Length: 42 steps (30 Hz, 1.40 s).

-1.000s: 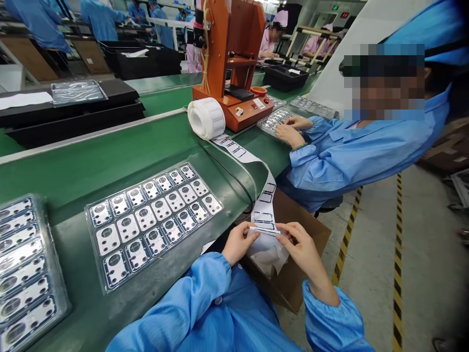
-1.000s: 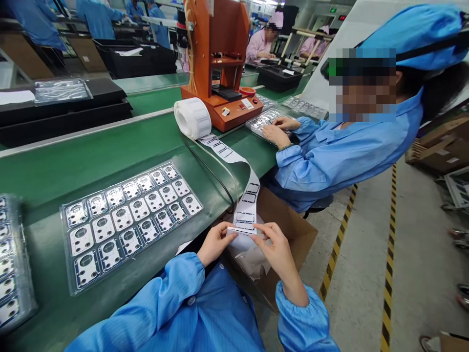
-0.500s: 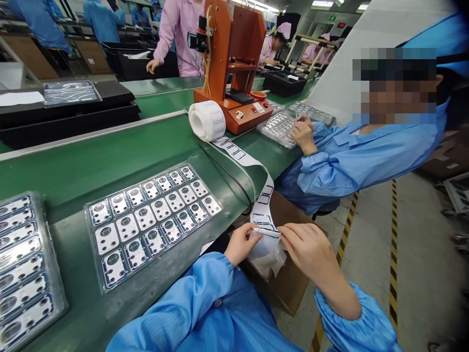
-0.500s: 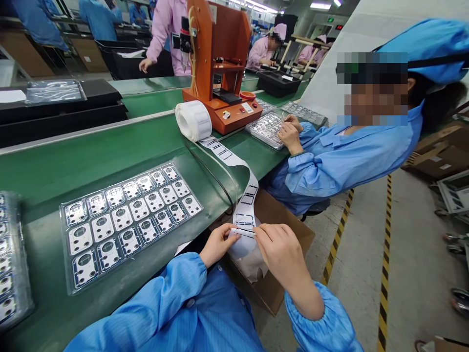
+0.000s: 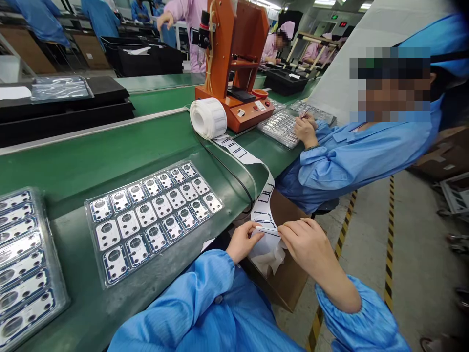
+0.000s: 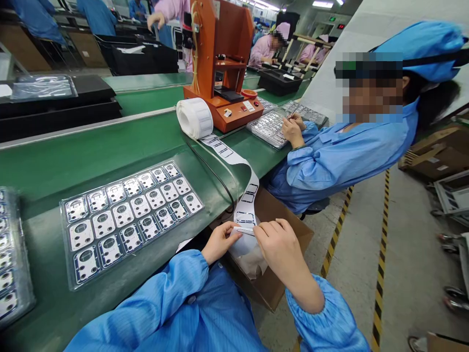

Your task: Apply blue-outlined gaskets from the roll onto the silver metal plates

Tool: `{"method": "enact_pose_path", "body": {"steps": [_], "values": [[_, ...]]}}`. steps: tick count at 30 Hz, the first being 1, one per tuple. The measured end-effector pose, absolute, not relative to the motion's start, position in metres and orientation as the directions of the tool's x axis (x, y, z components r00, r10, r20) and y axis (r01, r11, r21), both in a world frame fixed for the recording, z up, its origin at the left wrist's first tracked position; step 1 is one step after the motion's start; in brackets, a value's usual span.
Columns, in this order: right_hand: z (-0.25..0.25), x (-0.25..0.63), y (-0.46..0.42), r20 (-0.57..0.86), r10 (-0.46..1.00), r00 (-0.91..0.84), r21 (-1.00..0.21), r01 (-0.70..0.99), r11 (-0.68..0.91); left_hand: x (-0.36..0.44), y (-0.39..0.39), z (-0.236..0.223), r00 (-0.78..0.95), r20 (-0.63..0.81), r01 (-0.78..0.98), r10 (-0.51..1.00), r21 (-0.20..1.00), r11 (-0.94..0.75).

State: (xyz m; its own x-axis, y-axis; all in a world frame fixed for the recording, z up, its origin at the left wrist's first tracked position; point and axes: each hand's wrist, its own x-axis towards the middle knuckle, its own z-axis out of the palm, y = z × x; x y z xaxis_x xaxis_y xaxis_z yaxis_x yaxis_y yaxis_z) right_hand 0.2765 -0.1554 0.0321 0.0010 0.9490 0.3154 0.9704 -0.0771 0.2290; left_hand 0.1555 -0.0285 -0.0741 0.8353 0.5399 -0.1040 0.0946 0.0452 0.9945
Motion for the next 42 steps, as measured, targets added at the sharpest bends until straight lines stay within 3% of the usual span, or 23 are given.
{"method": "enact_pose_path", "body": {"steps": [9,13,17,20,23,26,29,34,42], "values": [[0.049,0.263,-0.165,0.252,0.965,-0.074,0.345,0.938,-0.019,0.161,-0.026,-0.088,0.899,-0.119,0.182,0.420,0.977,-0.113],[0.059,0.253,-0.174,0.258,0.953,-0.159,0.302,0.950,0.077,0.154,-0.028,-0.083,0.908,-0.145,0.253,0.393,0.937,-0.239],[0.065,0.252,-0.176,0.378,0.898,-0.224,0.173,0.970,0.169,0.134,-0.028,-0.052,0.891,-0.135,0.308,0.435,0.881,-0.359],[0.060,0.252,-0.170,0.515,0.840,-0.172,0.055,0.984,0.168,0.115,-0.016,-0.011,0.877,-0.030,0.331,0.480,0.763,-0.556],[0.048,0.248,-0.158,0.686,0.725,-0.067,-0.033,0.992,0.122,0.094,0.005,0.027,0.806,0.112,0.460,0.582,0.502,-0.733],[0.033,0.243,-0.144,0.785,0.619,-0.014,-0.080,0.989,0.124,0.073,0.020,0.041,0.660,0.173,0.683,0.732,0.270,-0.679],[0.020,0.238,-0.131,0.796,0.605,-0.034,-0.108,0.975,0.196,0.055,0.020,0.027,0.603,0.153,0.772,0.783,0.135,-0.621],[0.005,0.236,-0.120,0.789,0.613,-0.036,-0.203,0.927,0.316,0.040,0.010,-0.003,0.631,0.023,0.770,0.776,0.102,-0.630],[-0.001,0.222,-0.111,0.812,0.584,0.012,-0.295,0.871,0.393,0.056,0.034,0.028,0.694,0.072,0.707,0.716,0.118,-0.697]]}}
